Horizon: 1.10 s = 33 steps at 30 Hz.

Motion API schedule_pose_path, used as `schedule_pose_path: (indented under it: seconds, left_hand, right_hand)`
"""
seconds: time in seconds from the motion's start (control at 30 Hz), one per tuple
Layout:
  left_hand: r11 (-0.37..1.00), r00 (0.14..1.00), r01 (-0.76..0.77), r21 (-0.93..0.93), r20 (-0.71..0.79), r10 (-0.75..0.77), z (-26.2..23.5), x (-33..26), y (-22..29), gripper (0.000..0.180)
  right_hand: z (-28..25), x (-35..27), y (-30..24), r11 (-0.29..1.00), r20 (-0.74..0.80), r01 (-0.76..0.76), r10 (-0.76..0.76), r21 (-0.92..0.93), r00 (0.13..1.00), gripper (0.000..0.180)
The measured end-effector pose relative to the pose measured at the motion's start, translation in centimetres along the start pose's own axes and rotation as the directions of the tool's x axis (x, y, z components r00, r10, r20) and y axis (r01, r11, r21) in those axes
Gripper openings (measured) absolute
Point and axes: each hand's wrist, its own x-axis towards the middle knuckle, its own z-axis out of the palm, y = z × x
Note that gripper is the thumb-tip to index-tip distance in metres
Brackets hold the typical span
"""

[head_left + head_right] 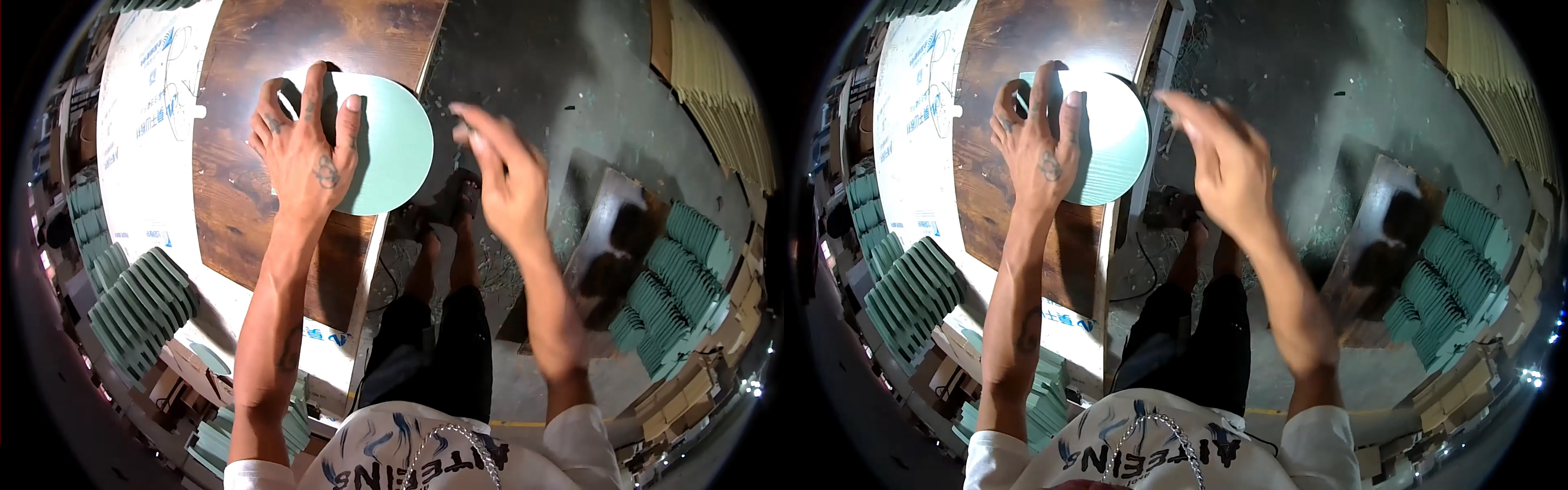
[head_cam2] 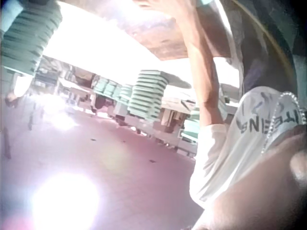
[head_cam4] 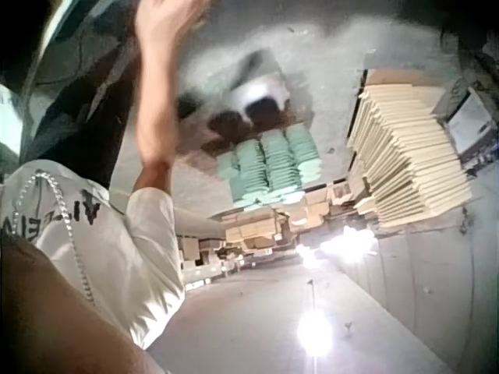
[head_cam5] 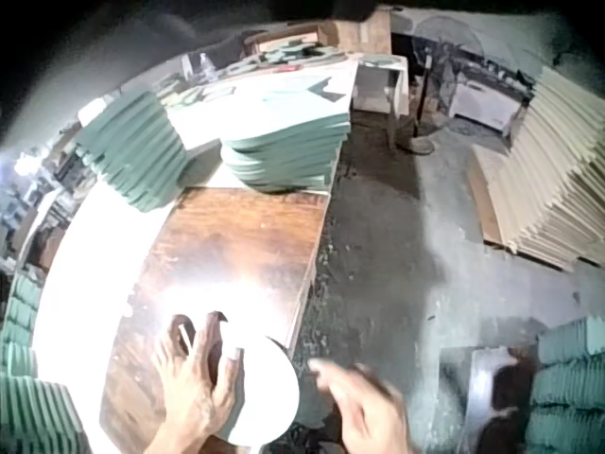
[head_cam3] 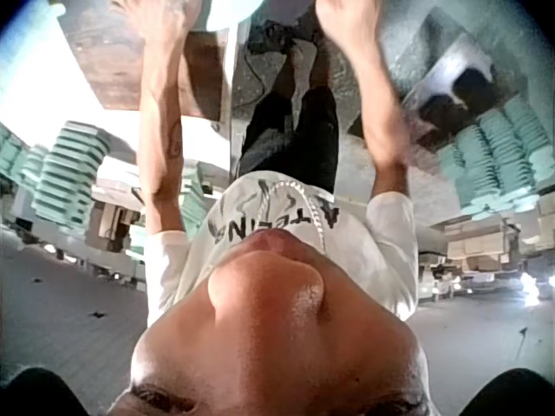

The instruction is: Using a utility knife to trim the edges of green semi-circular foam material pieces.

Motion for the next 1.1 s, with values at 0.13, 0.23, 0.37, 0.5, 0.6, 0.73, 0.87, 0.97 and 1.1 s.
schedule_pose_path:
  seconds: [0.13, 0.23, 0.37, 0.5, 0.6, 0.73, 0.87, 0.97, 1.1]
  left_hand:
    - [0.993, 0.987, -0.109, -0.047, -0.125, 0.103, 1.1, 0.7, -0.1, 0.048]
    - [0.983, 0.972, -0.171, -0.073, -0.177, 0.155, 1.6, 0.9, -0.6, 0.048]
    - [0.984, 0.973, -0.157, -0.084, -0.185, 0.139, 1.3, 0.7, -1.0, 0.045]
    - [0.983, 0.967, -0.165, -0.077, -0.206, 0.147, 2.0, 0.6, -0.7, 0.044]
    - [0.980, 0.961, -0.187, -0.067, -0.221, 0.168, 2.1, 0.7, -0.7, 0.044]
    - [0.971, 0.955, -0.214, -0.105, -0.231, 0.186, 1.7, 0.9, -1.0, 0.043]
    - [0.981, 0.957, -0.174, -0.087, -0.250, 0.148, 1.9, 0.7, -1.4, 0.045]
    - [0.985, 0.966, -0.142, -0.095, -0.230, 0.117, 1.5, 0.6, -0.7, 0.047]
    - [0.955, 0.994, 0.011, 0.297, -0.110, 0.023, 0.9, 0.1, -0.1, 0.062]
  right_hand:
    - [0.2, 7.0, 2.8, 0.900, 0.255, 0.411, -0.367, -0.144, 0.894, 0.043]
    - [0.5, 7.9, 2.5, 0.897, 0.313, 0.390, -0.318, -0.205, 0.895, 0.046]
    - [0.8, 3.5, 2.1, 0.894, 0.217, 0.380, -0.333, -0.238, 0.918, 0.053]
    - [0.8, -4.0, 0.5, 0.903, 0.187, 0.294, -0.245, -0.313, 0.952, 0.053]
    - [1.8, -4.6, 1.0, 0.940, 0.082, 0.249, -0.236, -0.235, 0.968, 0.056]
    - [2.1, 1.7, 1.1, 0.941, -0.026, 0.249, -0.262, -0.229, 0.965, 0.056]
    - [3.4, -1.7, 0.5, 0.926, -0.044, 0.228, -0.253, -0.300, 0.967, 0.058]
    - [4.9, -7.4, -1.5, 0.926, -0.004, 0.171, -0.183, -0.338, 0.983, 0.057]
    - [6.2, -7.7, -2.2, 0.993, -0.186, 0.012, -0.034, -0.115, 0.982, 0.056]
